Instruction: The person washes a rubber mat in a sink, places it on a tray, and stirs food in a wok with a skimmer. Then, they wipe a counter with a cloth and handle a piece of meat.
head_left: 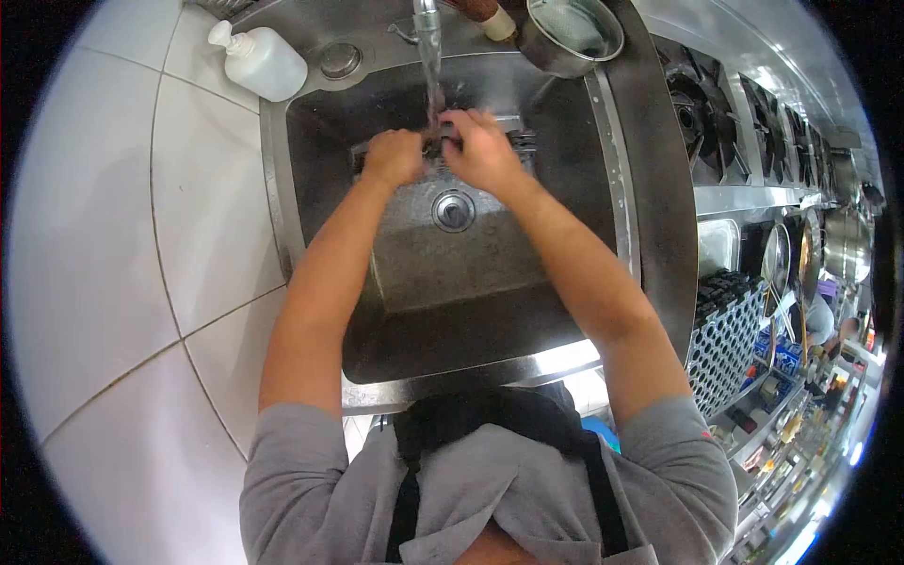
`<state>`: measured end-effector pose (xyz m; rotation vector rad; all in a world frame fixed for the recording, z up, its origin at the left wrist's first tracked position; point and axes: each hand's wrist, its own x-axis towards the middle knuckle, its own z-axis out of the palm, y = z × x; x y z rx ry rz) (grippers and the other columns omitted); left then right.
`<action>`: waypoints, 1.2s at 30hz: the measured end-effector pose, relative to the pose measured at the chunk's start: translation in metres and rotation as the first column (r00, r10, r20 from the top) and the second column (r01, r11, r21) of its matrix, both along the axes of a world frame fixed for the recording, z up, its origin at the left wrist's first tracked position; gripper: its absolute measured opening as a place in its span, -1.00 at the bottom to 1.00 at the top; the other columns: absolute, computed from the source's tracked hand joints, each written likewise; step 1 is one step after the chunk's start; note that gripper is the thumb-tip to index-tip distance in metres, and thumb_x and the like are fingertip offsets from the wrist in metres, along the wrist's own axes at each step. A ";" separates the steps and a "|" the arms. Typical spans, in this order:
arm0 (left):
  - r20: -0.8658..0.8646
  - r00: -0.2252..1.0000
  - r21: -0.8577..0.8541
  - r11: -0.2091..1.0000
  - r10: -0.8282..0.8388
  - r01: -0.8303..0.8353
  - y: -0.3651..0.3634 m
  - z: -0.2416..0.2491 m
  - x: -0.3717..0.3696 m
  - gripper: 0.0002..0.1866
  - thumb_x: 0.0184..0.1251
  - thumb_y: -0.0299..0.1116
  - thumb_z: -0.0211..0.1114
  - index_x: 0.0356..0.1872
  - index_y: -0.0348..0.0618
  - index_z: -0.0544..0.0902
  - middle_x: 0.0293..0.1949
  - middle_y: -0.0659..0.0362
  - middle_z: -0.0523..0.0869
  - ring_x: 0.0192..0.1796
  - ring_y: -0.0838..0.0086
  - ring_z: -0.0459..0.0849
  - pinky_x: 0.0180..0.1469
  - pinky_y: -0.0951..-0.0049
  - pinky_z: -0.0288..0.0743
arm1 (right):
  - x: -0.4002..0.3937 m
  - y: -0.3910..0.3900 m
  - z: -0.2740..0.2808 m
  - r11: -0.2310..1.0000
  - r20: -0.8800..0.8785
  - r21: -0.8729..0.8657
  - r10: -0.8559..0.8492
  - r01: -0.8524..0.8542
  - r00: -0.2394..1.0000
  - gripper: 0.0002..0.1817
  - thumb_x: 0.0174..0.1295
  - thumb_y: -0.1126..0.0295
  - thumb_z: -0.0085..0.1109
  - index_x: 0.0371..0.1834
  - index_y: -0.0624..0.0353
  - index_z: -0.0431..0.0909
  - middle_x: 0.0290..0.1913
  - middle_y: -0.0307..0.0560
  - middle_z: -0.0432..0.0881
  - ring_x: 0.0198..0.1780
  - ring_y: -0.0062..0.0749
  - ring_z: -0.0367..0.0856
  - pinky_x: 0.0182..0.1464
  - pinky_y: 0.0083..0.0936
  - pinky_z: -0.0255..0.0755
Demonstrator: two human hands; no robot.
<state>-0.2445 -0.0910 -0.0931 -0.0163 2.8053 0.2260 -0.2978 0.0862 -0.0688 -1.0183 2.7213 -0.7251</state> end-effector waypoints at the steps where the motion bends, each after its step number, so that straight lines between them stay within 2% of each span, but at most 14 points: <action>1: -0.019 0.998 0.042 0.998 0.054 -0.053 0.008 0.001 -0.002 -0.58 -0.01 -0.17 0.50 -0.09 -0.07 0.77 -0.15 -0.02 0.82 -0.02 0.00 0.78 0.06 0.04 0.64 | 0.003 -0.011 0.005 0.992 0.350 -0.118 -0.005 0.049 0.937 -0.27 0.17 0.35 0.23 0.49 0.08 0.29 -0.04 0.22 0.74 0.00 0.19 0.72 0.07 0.04 0.56; 2: -0.036 0.994 0.085 0.991 0.107 -0.104 0.013 0.004 -0.003 -0.68 0.01 -0.25 0.44 -0.16 -0.05 0.79 -0.17 0.00 0.82 -0.04 0.00 0.78 0.02 0.04 0.65 | 0.010 -0.013 0.007 0.992 0.348 -0.114 -0.004 0.047 0.937 -0.27 0.17 0.35 0.23 0.49 0.08 0.29 -0.04 0.22 0.74 0.00 0.19 0.72 0.07 0.04 0.56; 4: -0.021 0.996 0.066 0.994 0.090 -0.089 0.011 -0.003 -0.007 -0.68 0.01 -0.25 0.42 -0.14 -0.04 0.79 -0.16 -0.01 0.82 -0.04 0.01 0.79 0.03 0.05 0.64 | 0.022 -0.010 -0.008 0.963 0.217 0.214 -0.208 0.161 0.954 -0.07 0.18 0.40 0.19 0.66 -0.04 -0.02 -0.14 0.34 0.75 -0.15 0.25 0.76 -0.02 0.11 0.58; 5: -0.067 0.994 0.105 0.991 0.086 -0.079 0.009 -0.004 -0.006 -0.65 0.01 -0.20 0.42 -0.14 -0.05 0.79 -0.17 -0.03 0.82 -0.06 0.01 0.79 0.04 0.04 0.65 | 0.020 0.002 -0.025 0.929 0.266 0.355 -0.206 0.104 0.942 0.10 0.18 0.42 0.18 0.70 0.03 -0.37 -0.13 0.43 0.72 -0.12 0.22 0.76 0.00 0.08 0.58; 8: -0.098 0.991 0.129 0.989 0.092 -0.079 0.013 -0.001 -0.008 -0.61 -0.01 -0.14 0.44 -0.13 -0.07 0.79 -0.17 -0.07 0.81 -0.07 0.00 0.79 0.06 0.04 0.64 | 0.040 0.021 -0.020 0.948 0.406 0.319 -0.133 -0.003 0.904 0.13 0.21 0.42 0.15 0.69 -0.03 -0.50 -0.15 0.47 0.71 -0.11 0.26 0.75 -0.01 0.07 0.59; 9: -0.082 0.992 0.107 0.990 0.098 -0.089 0.015 -0.001 -0.005 -0.59 -0.02 -0.12 0.46 -0.12 -0.08 0.79 -0.17 -0.07 0.81 -0.06 0.00 0.78 0.07 0.04 0.64 | 0.049 0.016 -0.031 0.943 0.381 0.327 -0.196 0.066 0.904 0.16 0.23 0.41 0.16 0.68 -0.19 -0.58 -0.15 0.44 0.72 -0.12 0.25 0.76 -0.03 0.06 0.59; 13: -0.068 0.993 0.052 0.994 0.098 -0.095 0.016 -0.004 -0.009 -0.55 -0.03 -0.07 0.49 -0.11 -0.08 0.79 -0.18 -0.08 0.81 -0.05 -0.01 0.78 0.09 0.05 0.64 | 0.065 0.025 -0.033 0.952 0.371 0.291 -0.207 0.098 0.905 0.14 0.25 0.37 0.16 0.68 -0.41 -0.52 -0.15 0.42 0.72 -0.14 0.24 0.76 -0.03 0.07 0.59; 16: -0.067 0.990 0.063 0.991 0.126 -0.121 0.019 0.002 -0.006 -0.53 0.00 -0.02 0.50 -0.12 -0.10 0.79 -0.14 -0.09 0.80 -0.03 -0.01 0.77 0.10 0.06 0.63 | 0.054 0.054 -0.025 0.916 0.316 0.401 -0.135 -0.003 0.939 0.11 0.27 0.33 0.15 0.68 -0.36 -0.50 -0.15 0.40 0.73 -0.17 0.23 0.76 -0.06 0.07 0.61; 18: 0.059 0.988 0.047 0.988 0.145 -0.147 0.021 0.016 -0.007 -0.46 0.01 0.03 0.51 -0.04 -0.10 0.77 -0.08 -0.10 0.80 0.00 0.01 0.77 0.12 0.06 0.63 | 0.033 0.068 -0.024 0.907 0.295 0.336 -0.359 0.255 0.886 0.11 0.23 0.33 0.15 0.68 -0.35 -0.47 -0.14 0.40 0.73 -0.12 0.30 0.73 0.03 0.09 0.56; 20: 0.039 0.991 0.045 0.990 0.129 -0.130 0.021 0.010 -0.006 -0.44 0.00 0.05 0.52 0.00 -0.08 0.77 -0.07 -0.10 0.80 0.02 0.01 0.77 0.12 0.07 0.63 | 0.017 0.073 -0.041 0.904 0.246 0.348 -0.345 0.249 0.906 0.11 0.24 0.33 0.14 0.68 -0.38 -0.49 -0.16 0.38 0.73 -0.13 0.27 0.74 0.00 0.08 0.57; 22: 0.017 0.994 0.038 0.993 0.112 -0.113 0.020 0.009 -0.007 -0.41 -0.01 0.07 0.54 0.03 -0.05 0.77 -0.05 -0.10 0.80 0.03 0.02 0.77 0.13 0.08 0.63 | 0.010 0.068 -0.038 0.883 0.258 0.434 -0.314 0.181 0.914 0.13 0.23 0.36 0.14 0.68 -0.28 -0.54 -0.16 0.39 0.73 -0.14 0.26 0.74 -0.01 0.04 0.58; 28: -0.022 0.989 0.073 0.987 0.144 -0.142 0.016 0.003 -0.008 -0.45 0.00 0.09 0.55 -0.01 0.02 0.78 -0.10 -0.08 0.81 -0.01 0.01 0.78 0.10 0.05 0.64 | 0.054 0.058 -0.024 0.875 0.303 0.461 -0.309 0.146 0.901 0.17 0.24 0.39 0.12 0.64 -0.04 -0.68 -0.12 0.38 0.74 -0.13 0.22 0.76 0.01 -0.02 0.60; 31: -0.028 0.994 0.118 0.988 0.107 -0.103 0.014 0.008 -0.006 -0.44 0.00 0.09 0.55 -0.01 -0.01 0.77 -0.12 -0.08 0.80 -0.02 0.00 0.78 0.08 0.05 0.65 | 0.029 0.070 -0.023 0.823 0.242 0.553 -0.308 0.130 0.920 0.16 0.28 0.34 0.11 0.64 -0.06 -0.70 -0.11 0.37 0.74 -0.12 0.22 0.76 0.02 -0.01 0.60; 36: -0.101 0.990 0.067 0.994 0.094 -0.088 0.016 0.004 -0.007 -0.54 0.03 0.05 0.52 -0.16 -0.07 0.80 -0.16 -0.07 0.81 -0.04 0.00 0.78 0.07 0.04 0.65 | 0.039 0.062 -0.033 0.830 0.200 0.547 -0.261 0.114 0.944 0.13 0.30 0.31 0.09 0.65 -0.10 -0.66 -0.14 0.34 0.75 -0.14 0.22 0.76 0.00 0.02 0.62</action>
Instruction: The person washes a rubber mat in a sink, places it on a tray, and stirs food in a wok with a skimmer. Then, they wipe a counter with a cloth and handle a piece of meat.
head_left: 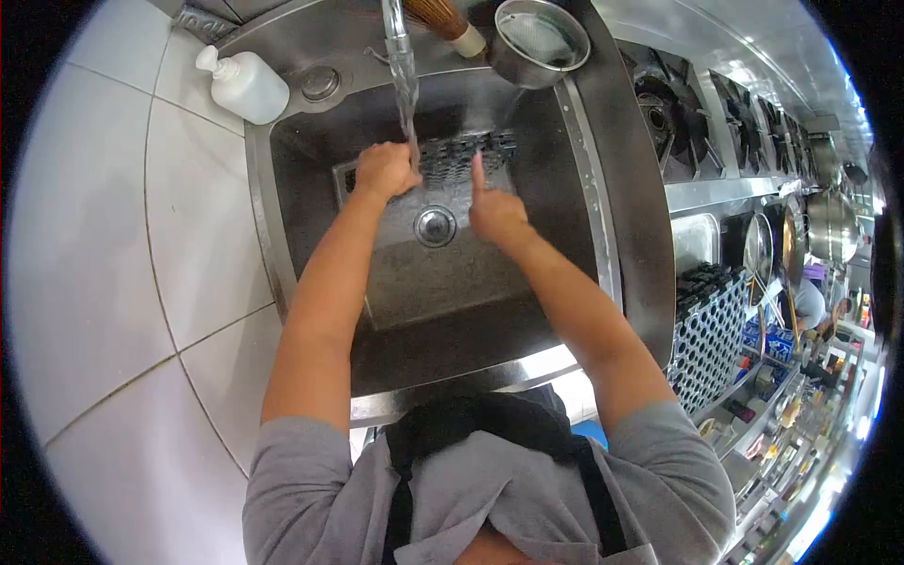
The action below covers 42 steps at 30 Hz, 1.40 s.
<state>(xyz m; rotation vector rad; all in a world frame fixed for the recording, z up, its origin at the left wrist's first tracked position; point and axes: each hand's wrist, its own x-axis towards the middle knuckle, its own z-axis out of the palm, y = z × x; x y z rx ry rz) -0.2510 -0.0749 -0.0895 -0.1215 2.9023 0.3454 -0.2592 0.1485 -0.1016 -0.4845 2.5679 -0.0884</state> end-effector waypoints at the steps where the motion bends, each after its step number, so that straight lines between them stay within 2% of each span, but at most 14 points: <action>1: -0.003 1.000 0.002 1.000 0.004 -0.004 0.000 0.001 -0.001 -0.54 0.03 0.05 0.52 -0.16 -0.07 0.80 -0.16 -0.07 0.81 -0.04 0.00 0.78 0.07 0.04 0.65 | 0.012 -0.005 0.006 0.995 0.022 -0.029 0.093 -0.092 0.995 0.11 0.31 0.32 0.08 0.66 -0.14 -0.63 -0.13 0.32 0.75 -0.14 0.21 0.76 0.00 0.02 0.61; 7: 0.063 0.998 -0.050 0.999 -0.008 0.011 -0.005 -0.011 0.011 -0.46 0.03 -0.04 0.50 0.04 -0.07 0.69 -0.09 -0.07 0.79 0.01 -0.02 0.76 0.06 0.01 0.64 | 0.015 -0.051 0.018 0.968 0.009 -0.154 0.200 -0.197 0.980 0.11 0.28 0.36 0.11 0.68 -0.28 -0.56 -0.10 0.30 0.76 -0.12 0.19 0.77 0.00 0.02 0.61; 9: -0.397 0.917 -0.055 0.998 -0.042 0.022 -0.019 -0.020 0.031 -0.37 0.00 -0.12 0.52 0.17 -0.02 0.59 -0.07 -0.06 0.79 0.01 -0.05 0.75 0.10 0.00 0.60 | 0.002 -0.058 0.020 0.982 0.015 -0.097 0.164 -0.162 0.986 0.16 0.24 0.40 0.16 0.67 -0.22 -0.59 -0.08 0.32 0.75 -0.09 0.15 0.78 -0.01 0.01 0.62; 15: -0.035 0.992 0.109 0.987 0.122 -0.118 -0.041 -0.025 0.049 -0.35 -0.03 -0.23 0.55 0.19 0.04 0.57 -0.03 -0.04 0.78 0.04 -0.07 0.73 0.17 -0.03 0.54 | 0.032 -0.089 0.019 0.962 0.075 -0.076 0.268 -0.262 0.961 0.12 0.25 0.40 0.07 0.67 -0.01 -0.61 -0.13 0.37 0.75 -0.11 0.19 0.78 -0.02 -0.01 0.60; 22: -0.089 0.989 0.065 0.992 0.114 -0.108 -0.044 -0.026 0.048 -0.36 0.01 -0.30 0.52 0.22 0.01 0.56 -0.06 -0.06 0.78 0.04 -0.05 0.74 0.04 -0.02 0.60 | 0.041 -0.107 0.006 0.991 0.050 -0.128 0.042 -0.035 0.998 0.19 0.20 0.41 0.18 0.67 -0.05 -0.60 -0.12 0.37 0.75 -0.12 0.17 0.78 -0.05 0.01 0.64; 25: -0.083 0.995 0.087 0.995 0.058 -0.050 -0.045 -0.028 0.049 -0.39 0.03 -0.29 0.51 0.20 0.00 0.57 -0.07 -0.05 0.78 0.02 -0.05 0.74 0.04 -0.04 0.59 | 0.037 -0.081 0.030 0.975 0.085 -0.046 0.221 -0.218 0.971 -0.01 0.22 0.41 0.17 0.68 0.09 -0.19 -0.15 0.23 0.78 -0.15 0.21 0.78 -0.07 0.05 0.63; 27: -0.139 0.990 0.105 0.994 0.022 -0.008 -0.044 -0.031 0.053 -0.36 0.01 -0.28 0.53 0.21 0.00 0.55 -0.09 -0.06 0.78 0.01 -0.05 0.74 0.05 -0.03 0.59 | 0.023 -0.060 0.050 0.952 0.099 -0.123 0.292 -0.279 0.951 -0.29 0.23 0.40 0.19 0.51 0.11 0.28 0.01 0.11 0.74 0.06 0.15 0.71 0.13 -0.03 0.57; 28: -0.136 0.990 0.105 0.994 0.022 -0.008 -0.042 -0.036 0.056 -0.36 0.01 -0.28 0.53 0.21 0.00 0.55 -0.09 -0.06 0.78 0.01 -0.05 0.74 0.05 -0.03 0.59 | 0.018 -0.054 0.043 0.952 0.102 -0.124 0.292 -0.279 0.951 -0.29 0.23 0.40 0.19 0.51 0.11 0.28 0.01 0.11 0.74 0.06 0.15 0.71 0.13 -0.03 0.57; 30: -0.133 0.989 0.125 0.991 0.063 -0.046 -0.039 -0.042 0.054 -0.33 0.01 -0.31 0.55 0.23 -0.02 0.53 -0.10 -0.06 0.77 0.02 -0.08 0.72 0.08 0.00 0.58 | 0.001 -0.051 0.025 0.887 -0.499 -0.307 0.160 -0.346 0.852 -0.34 0.15 0.34 0.33 0.38 0.01 0.42 0.18 0.04 0.60 0.27 0.04 0.54 0.32 -0.09 0.40; 31: -0.134 0.989 0.117 0.992 0.055 -0.039 -0.037 -0.043 0.056 -0.33 0.01 -0.31 0.55 0.23 -0.02 0.53 -0.10 -0.06 0.77 0.02 -0.08 0.72 0.08 0.00 0.58 | -0.002 -0.054 0.021 0.882 -0.589 -0.235 0.206 -0.409 0.782 -0.29 0.07 0.33 0.42 0.37 -0.10 0.42 0.19 -0.03 0.51 0.38 -0.07 0.40 0.42 -0.06 0.21; 34: -0.467 0.860 0.300 0.952 0.207 -0.066 -0.025 -0.051 0.071 -0.30 0.00 -0.37 0.61 0.24 -0.09 0.50 -0.12 0.00 0.78 -0.01 0.02 0.76 0.13 0.09 0.59 | -0.011 -0.063 -0.005 0.878 -0.434 -0.203 0.316 -0.433 0.844 -0.27 0.09 0.28 0.44 0.40 -0.14 0.40 0.17 -0.03 0.54 0.35 -0.05 0.45 0.37 0.10 0.19; 36: -0.389 0.555 0.795 0.573 0.735 -0.201 -0.016 -0.070 0.079 -0.28 -0.06 -0.39 0.68 0.19 -0.15 0.53 -0.10 0.09 0.78 -0.03 0.20 0.77 0.13 0.21 0.59 | -0.020 -0.073 -0.013 0.918 -0.358 -0.117 0.317 -0.379 0.878 -0.28 0.08 0.22 0.46 0.39 -0.15 0.44 0.24 -0.05 0.55 0.35 -0.08 0.46 0.36 0.12 0.16; 39: -0.080 0.776 0.849 0.451 0.626 -0.276 -0.038 -0.112 0.087 -0.27 -0.17 -0.38 0.75 0.12 -0.21 0.58 -0.07 0.12 0.79 -0.01 0.33 0.76 0.14 0.30 0.58 | -0.021 -0.078 -0.007 0.937 -0.226 -0.080 0.316 -0.341 0.921 -0.32 0.09 0.18 0.47 0.35 -0.17 0.49 0.27 -0.09 0.57 0.37 -0.12 0.46 0.40 0.08 0.13; 42: -0.092 0.856 0.775 0.576 0.508 -0.259 -0.050 -0.088 0.070 -0.35 -0.18 -0.37 0.75 0.02 -0.25 0.64 -0.03 0.08 0.79 0.03 0.33 0.76 0.13 0.33 0.58 | -0.037 -0.065 0.006 0.937 -0.211 -0.129 0.293 -0.324 0.932 -0.38 0.11 0.16 0.47 0.30 -0.17 0.53 0.25 -0.11 0.59 0.38 -0.13 0.45 0.41 0.06 0.11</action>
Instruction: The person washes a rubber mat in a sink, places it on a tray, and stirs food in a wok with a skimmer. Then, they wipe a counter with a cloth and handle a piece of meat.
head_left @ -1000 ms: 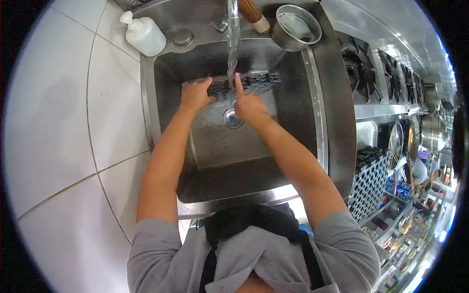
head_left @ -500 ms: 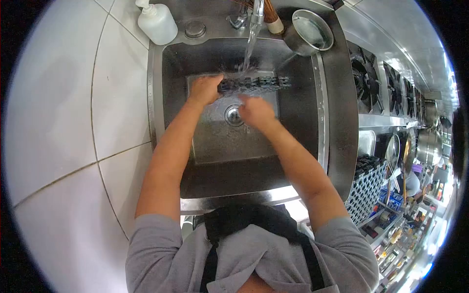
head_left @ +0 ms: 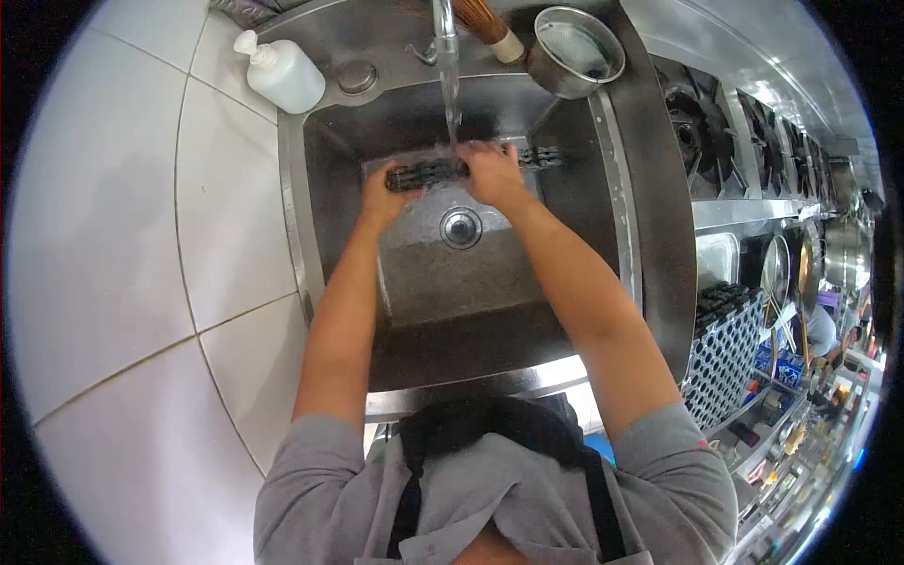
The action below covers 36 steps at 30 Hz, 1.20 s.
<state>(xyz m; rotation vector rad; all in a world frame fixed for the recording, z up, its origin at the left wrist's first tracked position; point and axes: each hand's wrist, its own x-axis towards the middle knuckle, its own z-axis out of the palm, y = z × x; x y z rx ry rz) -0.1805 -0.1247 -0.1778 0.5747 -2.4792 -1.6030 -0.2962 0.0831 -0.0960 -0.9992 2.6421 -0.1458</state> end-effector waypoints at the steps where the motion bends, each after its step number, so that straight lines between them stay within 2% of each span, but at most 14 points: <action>1: -0.004 1.000 0.002 1.000 -0.001 0.001 0.002 0.029 -0.010 -0.35 -0.18 -0.37 0.75 0.02 -0.25 0.64 -0.03 0.08 0.79 0.03 0.33 0.76 0.13 0.33 0.58 | -0.008 0.010 -0.002 0.990 -0.014 -0.143 -0.015 0.013 1.000 -0.38 0.10 0.16 0.47 0.29 -0.15 0.53 0.25 -0.05 0.59 0.38 -0.07 0.46 0.42 0.14 0.10; 3: -0.011 0.995 -0.136 0.986 -0.095 0.093 0.017 0.079 -0.023 -0.39 -0.18 -0.41 0.73 -0.01 -0.28 0.66 -0.08 0.03 0.80 -0.02 0.35 0.77 0.09 0.33 0.59 | -0.014 0.029 -0.001 0.942 0.037 -0.325 -0.078 0.086 0.996 -0.27 0.07 0.26 0.49 0.38 -0.16 0.44 0.31 0.03 0.54 0.38 0.08 0.42 0.45 0.23 0.03; 6: -0.187 0.952 -0.315 0.933 -0.242 0.175 0.027 0.076 -0.053 -0.30 -0.16 -0.27 0.73 0.09 -0.29 0.65 -0.07 0.03 0.80 -0.04 0.38 0.77 0.10 0.39 0.59 | 0.005 0.040 0.019 0.858 -0.041 -0.488 -0.202 0.157 0.978 -0.10 0.05 0.36 0.46 0.53 -0.23 0.27 0.42 0.08 0.41 0.44 0.13 0.31 0.47 0.21 0.01; 7: 0.066 0.957 -0.098 0.952 -0.284 0.289 0.044 0.128 -0.056 -0.22 -0.15 -0.21 0.71 0.17 -0.32 0.63 0.03 -0.09 0.77 0.02 0.29 0.78 0.15 0.31 0.59 | 0.015 0.040 0.018 0.858 -0.080 -0.487 -0.230 0.164 0.970 0.07 0.02 0.42 0.43 0.64 -0.33 0.07 0.54 0.18 0.18 0.49 0.22 0.19 0.46 0.22 0.02; 10: 0.239 0.944 -0.355 0.884 -0.229 0.304 0.061 0.136 -0.074 -0.14 -0.14 -0.12 0.68 0.27 -0.29 0.59 0.11 -0.15 0.73 0.09 0.16 0.77 0.18 0.26 0.58 | 0.031 0.032 0.031 0.783 -0.101 -0.500 -0.477 0.370 0.873 0.05 0.01 0.53 0.32 0.63 -0.40 0.12 0.61 0.30 -0.03 0.50 0.28 0.16 0.48 0.18 0.02; 11: 0.083 0.962 -0.391 0.879 -0.261 0.272 0.055 0.110 -0.076 -0.15 -0.12 -0.12 0.63 0.31 -0.16 0.59 0.17 -0.16 0.70 0.13 0.08 0.75 0.19 0.22 0.58 | 0.033 0.033 0.040 0.838 -0.147 -0.501 -0.328 0.215 0.933 0.03 -0.01 0.53 0.28 0.61 -0.40 0.17 0.62 0.40 -0.14 0.53 0.35 0.09 0.49 0.23 0.00; 14: -0.083 0.964 -0.462 0.867 -0.253 0.188 0.047 0.085 -0.075 -0.26 -0.10 -0.24 0.56 0.24 -0.22 0.63 -0.02 -0.13 0.78 0.03 0.02 0.77 0.08 0.17 0.61 | 0.044 0.022 0.040 0.837 -0.104 -0.485 -0.342 0.253 0.934 0.04 -0.02 0.47 0.37 0.62 -0.33 0.17 0.63 0.41 -0.22 0.59 0.36 -0.03 0.50 0.33 -0.06; 15: 0.077 0.964 -0.345 0.901 -0.254 0.264 0.050 0.109 -0.073 -0.32 -0.09 -0.30 0.55 0.19 -0.23 0.65 0.03 -0.16 0.75 0.09 0.01 0.75 0.14 0.18 0.59 | 0.047 0.022 0.041 0.867 -0.181 -0.439 -0.341 0.234 0.923 -0.02 -0.01 0.45 0.36 0.59 -0.27 0.24 0.64 0.41 -0.27 0.60 0.36 -0.06 0.51 0.34 -0.06; 19: 0.031 0.957 -0.296 0.912 -0.289 0.285 0.051 0.103 -0.073 -0.40 -0.05 -0.40 0.50 0.13 -0.31 0.64 -0.01 -0.18 0.77 0.11 0.06 0.75 0.13 0.26 0.59 | 0.034 0.020 0.045 0.930 -0.346 -0.304 -0.310 0.207 0.886 -0.07 0.00 0.43 0.36 0.56 -0.22 0.30 0.65 0.40 -0.29 0.61 0.33 -0.06 0.51 0.34 -0.06; 21: -0.044 0.969 -0.422 0.883 -0.244 0.203 0.053 0.101 -0.076 -0.44 -0.03 -0.42 0.49 0.11 -0.29 0.64 -0.04 -0.16 0.78 0.07 0.08 0.77 0.09 0.28 0.60 | 0.030 0.018 0.051 0.840 -0.078 -0.503 -0.280 0.204 0.957 -0.11 -0.01 0.41 0.36 0.53 -0.19 0.36 0.66 0.37 -0.27 0.62 0.31 -0.06 0.51 0.33 -0.07; 24: 0.088 0.953 -0.233 0.924 -0.290 0.303 0.045 0.106 -0.074 -0.38 -0.01 -0.38 0.52 0.18 -0.27 0.63 0.04 -0.18 0.75 0.12 0.07 0.75 0.16 0.29 0.59 | 0.037 0.038 0.054 0.857 -0.062 -0.503 -0.166 0.112 0.984 -0.12 -0.02 0.42 0.36 0.52 -0.16 0.38 0.67 0.33 -0.24 0.61 0.28 -0.03 0.50 0.32 -0.05; 28: 0.121 0.937 -0.268 0.898 -0.328 0.349 0.046 0.134 -0.070 -0.33 0.00 -0.33 0.56 0.23 -0.25 0.62 0.06 -0.17 0.75 0.13 0.05 0.74 0.19 0.27 0.57 | 0.041 0.064 0.047 0.892 -0.168 -0.450 -0.141 0.051 0.976 -0.12 -0.05 0.45 0.37 0.50 -0.15 0.40 0.62 0.24 0.04 0.56 0.19 0.12 0.46 0.20 0.11; 33: 0.161 0.891 -0.565 0.701 -0.423 0.435 0.058 0.132 -0.093 -0.36 0.01 -0.25 0.53 0.17 -0.25 0.61 0.04 -0.16 0.74 0.09 -0.09 0.71 0.18 0.09 0.58 | 0.025 0.068 0.035 0.759 0.049 -0.624 -0.199 0.186 0.979 -0.22 0.03 0.41 0.39 0.44 -0.10 0.44 0.52 0.15 0.26 0.48 0.15 0.25 0.41 0.08 0.24; 36: 0.348 0.782 -0.527 0.581 -0.517 0.620 0.078 0.113 -0.114 -0.47 0.01 -0.28 0.47 0.06 -0.23 0.62 -0.02 -0.16 0.74 0.07 -0.15 0.69 0.14 0.00 0.58 | 0.009 0.055 0.023 0.800 0.059 -0.552 -0.243 0.234 0.968 -0.30 0.08 0.36 0.43 0.38 -0.05 0.46 0.44 0.15 0.37 0.42 0.16 0.35 0.36 0.04 0.32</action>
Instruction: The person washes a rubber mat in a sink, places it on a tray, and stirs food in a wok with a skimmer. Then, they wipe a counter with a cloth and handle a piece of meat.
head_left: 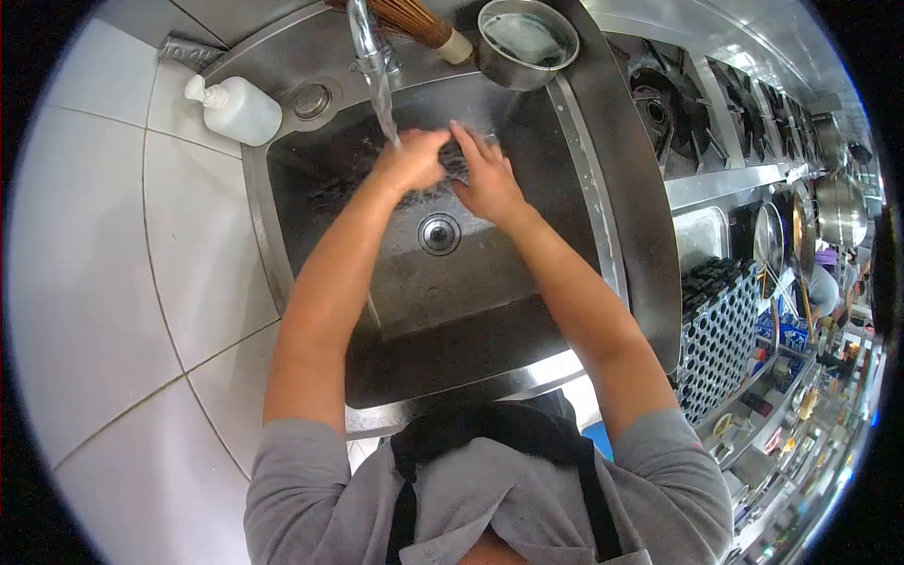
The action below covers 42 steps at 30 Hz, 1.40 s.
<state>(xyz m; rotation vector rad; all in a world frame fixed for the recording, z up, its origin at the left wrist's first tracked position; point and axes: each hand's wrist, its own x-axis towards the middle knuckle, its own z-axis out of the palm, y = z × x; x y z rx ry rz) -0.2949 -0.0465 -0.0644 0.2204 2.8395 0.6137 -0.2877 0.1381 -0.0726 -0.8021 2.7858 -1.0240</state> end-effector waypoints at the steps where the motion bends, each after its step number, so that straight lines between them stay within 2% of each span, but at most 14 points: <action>1: -0.056 0.998 -0.008 0.999 -0.042 0.042 0.006 -0.010 -0.002 -0.56 0.01 -0.36 0.42 -0.02 -0.19 0.61 -0.09 -0.15 0.75 0.02 -0.17 0.70 0.09 -0.06 0.59 | -0.008 -0.004 -0.011 0.995 -0.006 0.094 -0.015 0.015 1.000 -0.33 0.09 0.33 0.45 0.34 -0.03 0.47 0.38 0.18 0.45 0.38 0.16 0.42 0.34 0.03 0.37; 5: -0.163 0.987 0.134 0.991 -0.006 0.028 -0.007 -0.055 0.012 -0.38 -0.05 -0.27 0.54 0.13 -0.10 0.59 0.05 -0.11 0.72 0.15 -0.05 0.67 0.20 0.05 0.56 | -0.038 0.008 -0.040 0.982 0.267 0.173 0.028 -0.077 0.963 -0.44 0.13 0.29 0.47 0.21 0.03 0.49 0.06 0.20 0.69 0.15 0.14 0.64 0.19 -0.02 0.51; 9: 0.042 0.986 -0.222 0.964 0.162 -0.149 -0.047 -0.029 0.047 -0.28 -0.04 -0.11 0.60 0.24 0.03 0.60 0.04 -0.01 0.76 0.11 0.06 0.72 0.19 0.08 0.57 | -0.029 0.003 -0.047 0.956 0.222 0.258 0.082 -0.140 0.972 -0.36 0.13 0.25 0.48 0.31 0.00 0.46 0.05 0.19 0.69 0.11 0.14 0.65 0.14 -0.08 0.53; 11: 0.140 0.962 -0.260 0.946 0.235 -0.194 -0.056 -0.036 0.053 -0.30 -0.02 -0.09 0.58 0.24 0.03 0.61 -0.03 -0.01 0.79 0.07 0.04 0.74 0.16 0.06 0.59 | -0.016 -0.005 -0.058 0.944 -0.509 0.301 0.040 0.134 0.860 -0.27 0.17 0.25 0.43 0.45 -0.11 0.36 0.03 0.29 0.67 0.10 0.15 0.66 0.11 -0.07 0.53; 12: 0.101 0.962 -0.238 0.944 0.256 -0.226 -0.054 -0.037 0.056 -0.34 0.01 -0.09 0.57 0.21 0.04 0.63 -0.08 -0.02 0.80 0.03 0.02 0.75 0.13 0.03 0.60 | -0.005 -0.013 -0.056 0.946 -0.507 0.299 0.046 0.125 0.861 -0.27 0.17 0.25 0.43 0.45 -0.11 0.36 0.03 0.29 0.67 0.10 0.15 0.66 0.11 -0.07 0.53; 14: 0.058 0.956 -0.211 0.940 0.287 -0.269 -0.051 -0.035 0.057 -0.38 0.03 -0.08 0.55 0.19 0.05 0.65 -0.14 -0.02 0.81 -0.02 -0.01 0.76 0.10 0.00 0.62 | 0.021 -0.034 -0.044 0.928 -0.285 0.358 0.005 0.102 0.958 -0.21 0.28 0.39 0.15 0.62 -0.21 0.17 0.01 0.30 0.69 0.04 0.19 0.69 0.06 -0.05 0.55; 15: 0.036 0.962 -0.204 0.944 0.272 -0.259 -0.050 -0.033 0.055 -0.40 0.05 -0.09 0.54 0.18 0.06 0.65 -0.13 -0.03 0.81 -0.02 -0.02 0.76 0.10 -0.01 0.62 | 0.031 -0.046 -0.041 0.879 0.047 0.477 -0.013 -0.011 0.999 -0.03 0.26 0.47 0.10 0.70 -0.29 -0.15 -0.07 0.31 0.73 -0.08 0.16 0.75 0.00 -0.03 0.59; 19: 0.022 0.956 -0.157 0.945 0.293 -0.286 -0.052 -0.035 0.048 -0.45 0.07 -0.10 0.53 0.15 0.11 0.67 -0.09 -0.05 0.80 -0.01 -0.04 0.76 0.10 -0.01 0.62 | 0.014 -0.050 -0.032 0.814 0.316 0.572 -0.107 -0.100 0.943 0.16 0.31 0.41 0.10 0.64 -0.41 -0.67 -0.10 0.34 0.75 -0.13 0.13 0.79 -0.05 0.01 0.62; 26: 0.068 0.945 -0.192 0.934 0.320 -0.303 -0.049 -0.028 0.046 -0.43 0.04 -0.04 0.54 0.13 0.06 0.69 -0.08 -0.04 0.80 0.01 -0.01 0.76 0.11 0.01 0.63 | 0.004 -0.058 -0.035 0.863 0.389 0.495 -0.112 -0.105 0.914 0.12 0.26 0.43 0.10 0.66 -0.53 -0.52 -0.01 0.37 0.71 -0.03 0.25 0.74 0.08 0.11 0.55; 29: 0.016 0.938 -0.140 0.930 0.347 -0.341 -0.047 -0.027 0.044 -0.54 -0.06 -0.15 0.52 -0.08 -0.08 0.75 -0.15 -0.05 0.81 -0.03 0.00 0.78 0.06 0.04 0.65 | 0.013 -0.042 -0.044 0.914 0.405 0.378 -0.017 -0.150 0.914 0.13 0.25 0.44 0.11 0.66 -0.54 -0.50 -0.02 0.37 0.71 -0.03 0.24 0.74 0.10 0.11 0.54; 31: 0.086 0.958 -0.173 0.951 0.275 -0.257 -0.048 -0.028 0.043 -0.43 -0.01 0.02 0.53 0.06 0.06 0.73 -0.09 -0.05 0.80 -0.01 0.00 0.77 0.10 0.03 0.63 | 0.018 -0.034 -0.041 0.804 0.312 0.559 0.020 -0.201 0.950 0.16 0.24 0.43 0.17 0.68 -0.42 -0.52 -0.17 0.32 0.75 -0.19 0.18 0.77 -0.04 0.05 0.62; 34: 0.120 0.944 -0.162 0.945 0.306 -0.286 -0.042 -0.027 0.047 -0.45 0.00 -0.03 0.51 0.06 0.04 0.73 -0.09 -0.06 0.80 -0.02 -0.02 0.77 0.09 0.03 0.64 | 0.011 -0.023 -0.015 0.669 0.276 0.693 0.098 -0.269 0.956 0.16 0.23 0.46 0.14 0.68 -0.40 -0.54 -0.09 0.32 0.74 -0.06 0.17 0.76 0.04 0.05 0.59; 35: 0.119 0.944 -0.161 0.944 0.308 -0.288 -0.041 -0.028 0.049 -0.45 0.00 -0.03 0.51 0.06 0.04 0.73 -0.09 -0.06 0.80 -0.02 -0.02 0.77 0.09 0.03 0.64 | 0.011 -0.024 -0.017 0.644 0.239 0.719 0.124 -0.261 0.963 0.13 0.27 0.41 0.12 0.68 -0.21 -0.57 -0.12 0.29 0.76 -0.11 0.17 0.77 -0.03 0.01 0.63; 42: 0.040 0.962 -0.182 0.948 0.271 -0.260 -0.047 -0.047 0.044 -0.53 0.11 -0.15 0.41 0.01 -0.19 0.62 -0.12 -0.16 0.78 -0.01 -0.06 0.77 0.08 -0.03 0.62 | 0.052 -0.056 -0.035 0.788 0.217 0.601 0.001 -0.135 0.976 0.03 0.29 0.33 0.07 0.69 0.11 -0.44 -0.18 0.37 0.74 -0.17 0.25 0.77 -0.04 0.05 0.62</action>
